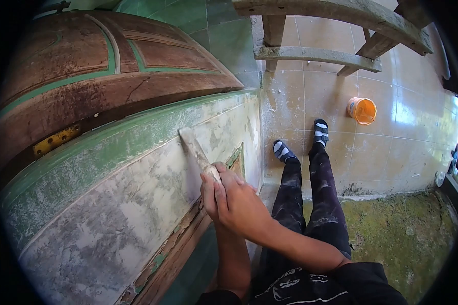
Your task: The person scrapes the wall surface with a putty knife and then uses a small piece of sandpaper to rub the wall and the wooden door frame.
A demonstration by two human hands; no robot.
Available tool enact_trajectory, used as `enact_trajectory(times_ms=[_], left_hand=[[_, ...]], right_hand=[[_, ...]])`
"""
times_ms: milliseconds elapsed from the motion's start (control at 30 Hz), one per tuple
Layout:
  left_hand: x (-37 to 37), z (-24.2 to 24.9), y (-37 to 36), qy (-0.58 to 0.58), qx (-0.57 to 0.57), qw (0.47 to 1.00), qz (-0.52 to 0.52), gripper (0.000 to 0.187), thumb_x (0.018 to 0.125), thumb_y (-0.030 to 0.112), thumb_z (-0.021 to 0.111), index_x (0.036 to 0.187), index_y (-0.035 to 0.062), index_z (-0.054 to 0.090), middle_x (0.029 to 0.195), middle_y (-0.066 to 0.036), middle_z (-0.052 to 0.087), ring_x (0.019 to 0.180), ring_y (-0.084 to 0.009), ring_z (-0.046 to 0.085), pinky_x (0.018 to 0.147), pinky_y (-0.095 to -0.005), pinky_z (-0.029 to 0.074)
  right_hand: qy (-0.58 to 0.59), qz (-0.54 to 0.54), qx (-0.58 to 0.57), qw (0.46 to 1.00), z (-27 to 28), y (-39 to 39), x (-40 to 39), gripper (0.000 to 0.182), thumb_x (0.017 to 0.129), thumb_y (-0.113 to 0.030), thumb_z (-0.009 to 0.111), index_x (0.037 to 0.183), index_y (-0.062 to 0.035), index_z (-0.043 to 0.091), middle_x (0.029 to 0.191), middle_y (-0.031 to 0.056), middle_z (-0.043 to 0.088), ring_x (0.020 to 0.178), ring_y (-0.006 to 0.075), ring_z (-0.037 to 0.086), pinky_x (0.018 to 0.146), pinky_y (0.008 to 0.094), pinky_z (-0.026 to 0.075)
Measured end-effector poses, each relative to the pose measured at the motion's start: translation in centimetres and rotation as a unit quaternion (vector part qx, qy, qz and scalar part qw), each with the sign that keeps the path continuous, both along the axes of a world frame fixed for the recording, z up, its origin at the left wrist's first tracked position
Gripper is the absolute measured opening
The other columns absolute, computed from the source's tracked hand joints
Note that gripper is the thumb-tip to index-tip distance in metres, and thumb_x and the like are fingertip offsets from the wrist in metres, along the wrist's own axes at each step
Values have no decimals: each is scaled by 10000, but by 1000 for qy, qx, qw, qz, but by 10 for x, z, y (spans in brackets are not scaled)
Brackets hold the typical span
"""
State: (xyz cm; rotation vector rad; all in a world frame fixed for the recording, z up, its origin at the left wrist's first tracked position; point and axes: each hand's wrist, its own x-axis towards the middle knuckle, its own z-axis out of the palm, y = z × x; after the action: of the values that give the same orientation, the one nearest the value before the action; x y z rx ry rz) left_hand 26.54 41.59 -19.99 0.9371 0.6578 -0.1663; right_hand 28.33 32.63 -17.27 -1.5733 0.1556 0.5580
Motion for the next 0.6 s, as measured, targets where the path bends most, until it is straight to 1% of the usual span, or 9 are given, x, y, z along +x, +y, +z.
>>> enact_trajectory(times_ms=[33, 100, 133, 200, 233, 300, 433, 500, 600], left_hand=[[0, 1, 1, -1, -1, 1000, -1, 544, 1049, 488, 283, 1162, 10, 517, 813, -147, 589, 739, -291, 608, 647, -440, 566], [-2, 8, 4, -48, -85, 995, -1, 565, 1046, 505, 278, 1165, 7, 518, 811, -145, 575, 772, -292, 602, 654, -453, 566], [0, 11, 4, -45, -86, 995, 0, 565, 1046, 505, 278, 1165, 7, 518, 811, -145, 575, 772, -292, 602, 654, -453, 566], [6, 13, 3, 83, 101, 991, -4, 577, 1036, 536, 281, 1157, 12, 489, 822, -156, 572, 758, -291, 593, 652, -476, 569], [6, 13, 3, 83, 102, 991, -3, 577, 1036, 536, 281, 1157, 12, 489, 822, -156, 572, 758, -291, 593, 652, -476, 569], [7, 11, 4, -2, 36, 999, -19, 553, 1037, 532, 280, 1123, 17, 461, 825, -165, 564, 755, -293, 588, 644, -488, 572], [-15, 2, 8, -7, 18, 1000, 1, 560, 1037, 532, 276, 1125, 6, 447, 816, -171, 568, 750, -292, 585, 630, -488, 574], [-8, 11, 3, -49, -35, 998, 21, 553, 1039, 518, 280, 1122, -3, 446, 804, -173, 571, 748, -285, 580, 618, -483, 576], [-7, 17, -3, 5, 0, 999, 37, 536, 1037, 501, 305, 1123, -7, 455, 783, -170, 574, 721, -276, 577, 616, -458, 576]], right_hand=[[-3, 3, -4, 1000, 7, -2, -2, 461, 1000, -182, 430, 1363, 102, 424, 1139, 365, 589, 1057, 522, 574, 928, 526, 470], [-3, 6, -10, 1000, 9, 0, -3, 466, 998, -184, 431, 1366, 101, 417, 1136, 363, 589, 1061, 521, 570, 930, 523, 468], [0, 11, -4, 1000, 7, 4, -1, 467, 998, -186, 433, 1366, 101, 415, 1132, 363, 588, 1062, 520, 569, 932, 521, 466], [0, 19, 4, 1000, 5, 5, 3, 468, 998, -189, 434, 1366, 101, 414, 1128, 363, 586, 1063, 519, 568, 935, 518, 464], [6, 14, 5, 1000, 6, 4, 6, 468, 999, -190, 433, 1366, 99, 413, 1129, 366, 583, 1069, 518, 566, 936, 519, 465], [8, 7, 7, 1000, 9, 2, 5, 467, 999, -191, 433, 1366, 98, 413, 1130, 370, 580, 1075, 517, 564, 937, 519, 465], [-6, 21, 15, 1000, 12, -1, -9, 464, 1000, -188, 430, 1371, 89, 416, 1173, 369, 572, 1093, 519, 559, 954, 519, 458], [-12, 23, 11, 1000, 12, 0, -11, 464, 1000, -187, 429, 1375, 86, 415, 1185, 366, 571, 1098, 520, 557, 960, 519, 454], [1, 18, 23, 1000, 12, -4, -12, 453, 1000, -172, 431, 1376, 81, 423, 1199, 362, 572, 1103, 525, 557, 972, 508, 454]])
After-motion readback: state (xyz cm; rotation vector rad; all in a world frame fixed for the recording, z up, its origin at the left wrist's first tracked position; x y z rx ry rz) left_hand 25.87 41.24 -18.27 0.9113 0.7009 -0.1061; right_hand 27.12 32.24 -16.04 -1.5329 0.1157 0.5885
